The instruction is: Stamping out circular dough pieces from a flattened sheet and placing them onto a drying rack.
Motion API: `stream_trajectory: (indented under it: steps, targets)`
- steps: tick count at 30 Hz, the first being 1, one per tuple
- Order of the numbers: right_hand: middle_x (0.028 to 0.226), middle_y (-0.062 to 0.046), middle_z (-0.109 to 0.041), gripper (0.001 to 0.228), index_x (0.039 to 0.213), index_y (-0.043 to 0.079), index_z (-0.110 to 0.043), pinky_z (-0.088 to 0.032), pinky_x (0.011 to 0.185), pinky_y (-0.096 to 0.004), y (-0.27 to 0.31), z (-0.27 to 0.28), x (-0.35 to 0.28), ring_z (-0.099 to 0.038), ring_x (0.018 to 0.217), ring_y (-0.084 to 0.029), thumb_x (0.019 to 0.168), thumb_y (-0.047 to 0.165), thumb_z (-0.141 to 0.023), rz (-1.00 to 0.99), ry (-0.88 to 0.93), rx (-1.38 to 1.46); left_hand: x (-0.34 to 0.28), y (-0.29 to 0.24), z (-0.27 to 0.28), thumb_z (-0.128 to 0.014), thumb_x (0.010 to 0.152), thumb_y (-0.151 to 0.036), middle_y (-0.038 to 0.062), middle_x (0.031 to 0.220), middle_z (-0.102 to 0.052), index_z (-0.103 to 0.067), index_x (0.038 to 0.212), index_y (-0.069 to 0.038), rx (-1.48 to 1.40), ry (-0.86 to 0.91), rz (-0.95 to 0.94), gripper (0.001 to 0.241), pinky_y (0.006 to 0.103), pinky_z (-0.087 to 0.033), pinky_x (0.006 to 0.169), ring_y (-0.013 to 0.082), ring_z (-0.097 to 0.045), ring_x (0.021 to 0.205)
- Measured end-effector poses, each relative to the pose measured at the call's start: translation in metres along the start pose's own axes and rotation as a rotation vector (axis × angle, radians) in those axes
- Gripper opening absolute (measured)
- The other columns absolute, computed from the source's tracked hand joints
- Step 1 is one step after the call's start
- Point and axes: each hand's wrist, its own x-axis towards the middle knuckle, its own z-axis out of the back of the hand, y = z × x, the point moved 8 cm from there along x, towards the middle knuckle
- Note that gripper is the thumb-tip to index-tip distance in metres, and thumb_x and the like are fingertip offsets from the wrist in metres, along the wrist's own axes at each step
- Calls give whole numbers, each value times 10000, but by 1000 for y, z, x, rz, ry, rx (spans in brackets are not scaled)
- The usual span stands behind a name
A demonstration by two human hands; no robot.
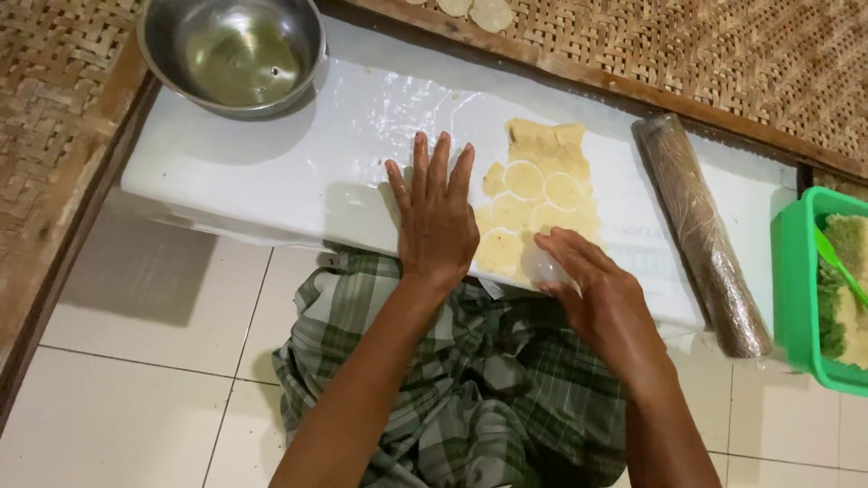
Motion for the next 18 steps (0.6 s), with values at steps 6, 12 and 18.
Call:
stream_trajectory:
  steps: [6, 12, 18]
  targets:
    - [1425, -117, -622, 583, 1372, 193, -624, -530, 1006, -427, 2, 1, 1, -613, 1277, -334, 816, 103, -773, -9, -12, 3, 0, 1, -4, -559, 946, -31, 152, 1633, -357, -464, 1513, -94, 17, -12, -6, 578, 681, -38, 1264, 372, -165, 1590]
    - [1419, -104, -619, 605, 1376, 200, -627, -531, 994, -421, -6, -4, 2, -601, 1279, -324, 802, 92, -783, -15, 14, -11, 1, 0, 1, -556, 937, -33, 166, 1618, -381, -493, 1484, -77, -20, -11, 1, 552, 669, -48, 1265, 367, -173, 1583]
    - [1434, -93, -628, 593, 1384, 161, -617, -582, 971, -376, -48, 10, -2, -626, 1278, -270, 819, 70, -773, 2, -63, 258, 2, 1, -2, -557, 895, -7, 169, 1598, -409, -514, 1472, -58, 63, -7, -21, 580, 666, -50, 1248, 369, -188, 1574]
